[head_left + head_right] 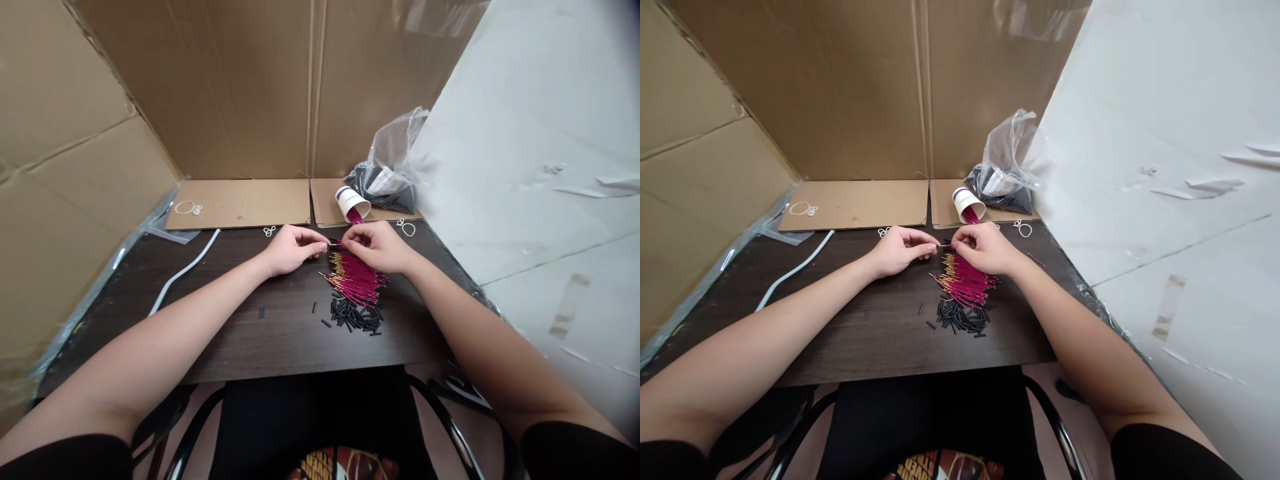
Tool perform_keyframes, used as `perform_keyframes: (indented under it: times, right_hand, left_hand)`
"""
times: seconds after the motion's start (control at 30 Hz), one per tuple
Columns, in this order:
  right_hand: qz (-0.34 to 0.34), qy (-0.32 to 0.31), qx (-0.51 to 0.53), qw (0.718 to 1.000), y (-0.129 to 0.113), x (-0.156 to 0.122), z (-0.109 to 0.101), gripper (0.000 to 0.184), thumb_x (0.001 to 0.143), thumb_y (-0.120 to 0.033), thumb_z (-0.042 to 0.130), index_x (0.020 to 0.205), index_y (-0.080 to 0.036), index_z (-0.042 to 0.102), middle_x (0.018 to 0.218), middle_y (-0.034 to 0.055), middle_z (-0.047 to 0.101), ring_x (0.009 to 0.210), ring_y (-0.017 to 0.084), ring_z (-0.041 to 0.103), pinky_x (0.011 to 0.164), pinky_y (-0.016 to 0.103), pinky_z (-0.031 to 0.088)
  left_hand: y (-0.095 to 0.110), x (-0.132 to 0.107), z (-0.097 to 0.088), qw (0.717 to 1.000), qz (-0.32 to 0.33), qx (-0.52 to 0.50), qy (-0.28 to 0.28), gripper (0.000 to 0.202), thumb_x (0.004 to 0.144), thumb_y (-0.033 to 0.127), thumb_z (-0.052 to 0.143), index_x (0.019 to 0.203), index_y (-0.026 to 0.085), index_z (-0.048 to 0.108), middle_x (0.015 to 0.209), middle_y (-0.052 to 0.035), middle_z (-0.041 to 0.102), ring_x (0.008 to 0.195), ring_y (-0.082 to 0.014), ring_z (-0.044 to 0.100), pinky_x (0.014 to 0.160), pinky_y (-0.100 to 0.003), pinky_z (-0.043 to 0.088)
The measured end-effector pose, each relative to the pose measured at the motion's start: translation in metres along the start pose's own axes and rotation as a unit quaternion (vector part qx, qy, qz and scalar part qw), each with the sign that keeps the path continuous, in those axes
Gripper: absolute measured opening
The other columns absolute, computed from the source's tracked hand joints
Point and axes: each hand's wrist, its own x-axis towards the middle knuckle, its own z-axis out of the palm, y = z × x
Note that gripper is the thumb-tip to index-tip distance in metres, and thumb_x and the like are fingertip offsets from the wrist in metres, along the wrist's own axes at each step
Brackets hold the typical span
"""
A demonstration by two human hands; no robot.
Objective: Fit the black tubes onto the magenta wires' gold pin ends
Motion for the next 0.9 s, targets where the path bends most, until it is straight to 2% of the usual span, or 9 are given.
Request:
perform_keyframes:
  times: [0.13,0.27,0.63,0.9]
  right_hand:
    - [-0.006,-0.005,-0.020,1.000,-0.0025,-0.0004,0.0008,0.019,0.096,-0.031,0.068,0.089,-0.018,0.081,0.071,0.0022,0.069,0.065,0.015,0.054,0.063,0.033,0.040]
    - [-0.017,-0.006,-0.039,0.999,-0.0047,-0.0004,0.0023,0.023,0.099,-0.034,0.068,0.091,-0.017,0.081,0.072,0.0025,0.070,0.066,0.015,0.055,0.065,0.034,0.041]
    - [-0.052,0.009,-0.062,0.997,-0.0035,-0.0009,0.0047,0.019,0.102,-0.031,0.067,0.095,-0.018,0.080,0.082,0.0050,0.075,0.071,0.017,0.059,0.069,0.034,0.043]
    - [-0.081,0.017,-0.083,0.993,-0.0039,0.0004,0.0066,0.019,0.102,-0.029,0.064,0.097,-0.019,0.080,0.089,0.0065,0.079,0.076,0.018,0.064,0.074,0.035,0.047]
  left_hand:
    - [-0.0013,-0.0022,0.0056,0.999,0.023,0.029,0.028,0.017,0.090,0.026,0.086,0.104,0.018,0.090,0.094,-0.0092,0.086,0.078,-0.0182,0.075,0.083,-0.037,0.064]
    - [-0.0023,-0.0034,0.0085,0.998,0.037,0.050,0.030,0.017,0.091,0.028,0.086,0.105,0.019,0.091,0.096,-0.0095,0.087,0.085,-0.0211,0.079,0.090,-0.040,0.066]
    - [0.0022,-0.0044,0.0077,0.998,0.028,0.059,0.018,0.017,0.091,0.027,0.084,0.104,0.018,0.091,0.091,-0.0086,0.086,0.078,-0.0191,0.076,0.080,-0.036,0.063]
    - [0.0023,-0.0038,0.0075,0.998,0.020,0.050,0.018,0.017,0.090,0.027,0.085,0.103,0.017,0.091,0.091,-0.0088,0.087,0.077,-0.0182,0.075,0.080,-0.035,0.063]
